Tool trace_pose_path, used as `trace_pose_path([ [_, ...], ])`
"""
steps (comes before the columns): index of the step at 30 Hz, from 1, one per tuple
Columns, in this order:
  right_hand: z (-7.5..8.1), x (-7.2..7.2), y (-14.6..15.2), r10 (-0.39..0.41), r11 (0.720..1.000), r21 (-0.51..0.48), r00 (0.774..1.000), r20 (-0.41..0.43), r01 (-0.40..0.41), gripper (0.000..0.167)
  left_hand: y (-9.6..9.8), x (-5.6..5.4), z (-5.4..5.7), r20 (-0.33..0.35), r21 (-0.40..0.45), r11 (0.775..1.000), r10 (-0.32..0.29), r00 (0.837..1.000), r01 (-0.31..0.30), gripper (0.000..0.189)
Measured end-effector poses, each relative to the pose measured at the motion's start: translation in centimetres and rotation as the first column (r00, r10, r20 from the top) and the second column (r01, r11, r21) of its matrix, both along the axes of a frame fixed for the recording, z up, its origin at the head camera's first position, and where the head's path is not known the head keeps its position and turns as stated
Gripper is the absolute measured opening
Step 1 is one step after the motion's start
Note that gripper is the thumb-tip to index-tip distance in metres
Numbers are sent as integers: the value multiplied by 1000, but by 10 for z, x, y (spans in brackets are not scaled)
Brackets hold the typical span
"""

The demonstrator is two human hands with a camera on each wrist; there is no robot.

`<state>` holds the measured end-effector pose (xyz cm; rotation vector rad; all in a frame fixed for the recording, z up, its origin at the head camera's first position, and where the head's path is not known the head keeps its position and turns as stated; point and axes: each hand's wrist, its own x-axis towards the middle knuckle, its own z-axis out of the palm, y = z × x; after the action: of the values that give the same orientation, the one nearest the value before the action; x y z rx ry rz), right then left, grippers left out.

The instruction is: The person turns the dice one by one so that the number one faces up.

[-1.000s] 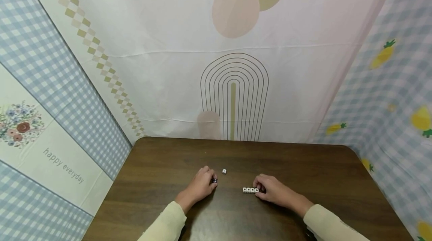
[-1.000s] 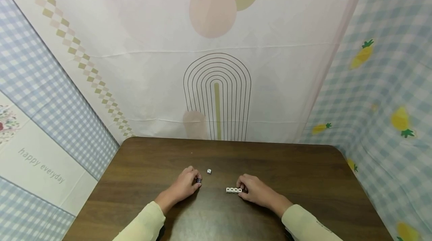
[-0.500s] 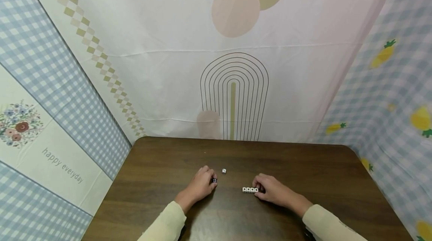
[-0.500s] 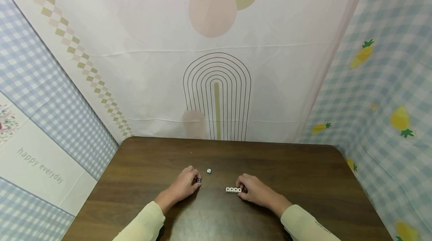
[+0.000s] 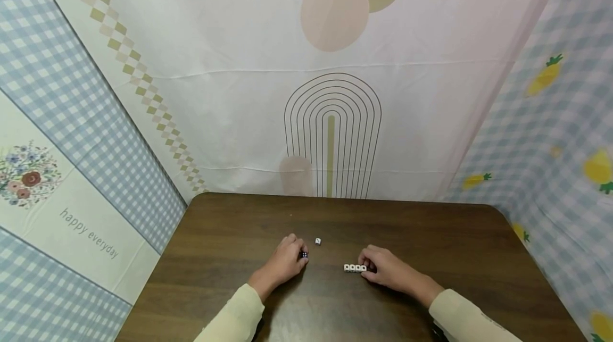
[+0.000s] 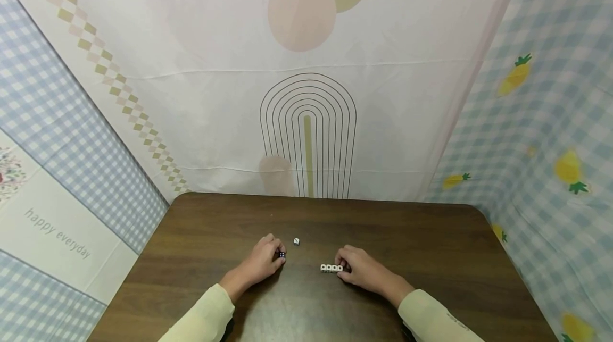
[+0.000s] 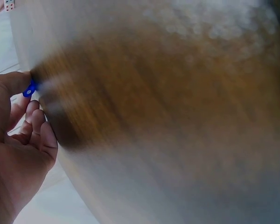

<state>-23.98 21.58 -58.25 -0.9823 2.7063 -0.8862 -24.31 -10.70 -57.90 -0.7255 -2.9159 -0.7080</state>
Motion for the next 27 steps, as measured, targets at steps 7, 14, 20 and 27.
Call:
trace_pose_path([
  [7, 3, 1, 0, 3, 1000, 2, 1000, 3, -3, 20, -1, 0, 3, 41, 14, 1000, 5, 999, -5, 16],
  [14, 3, 2, 0, 10, 1000, -1, 1000, -8, -10, 20, -1, 2, 3, 63, 30, 999, 14, 998, -16, 18],
  [20, 1, 3, 2, 9, 1000, -22, 999, -35, -10, 22, 2, 2, 4, 67, 94, 996, -17, 998, 10, 22],
  [27, 2, 2, 0, 18, 999, -32, 999, -33, -19, 22, 2, 3, 5, 38, 114, 993, -11, 999, 6, 22],
])
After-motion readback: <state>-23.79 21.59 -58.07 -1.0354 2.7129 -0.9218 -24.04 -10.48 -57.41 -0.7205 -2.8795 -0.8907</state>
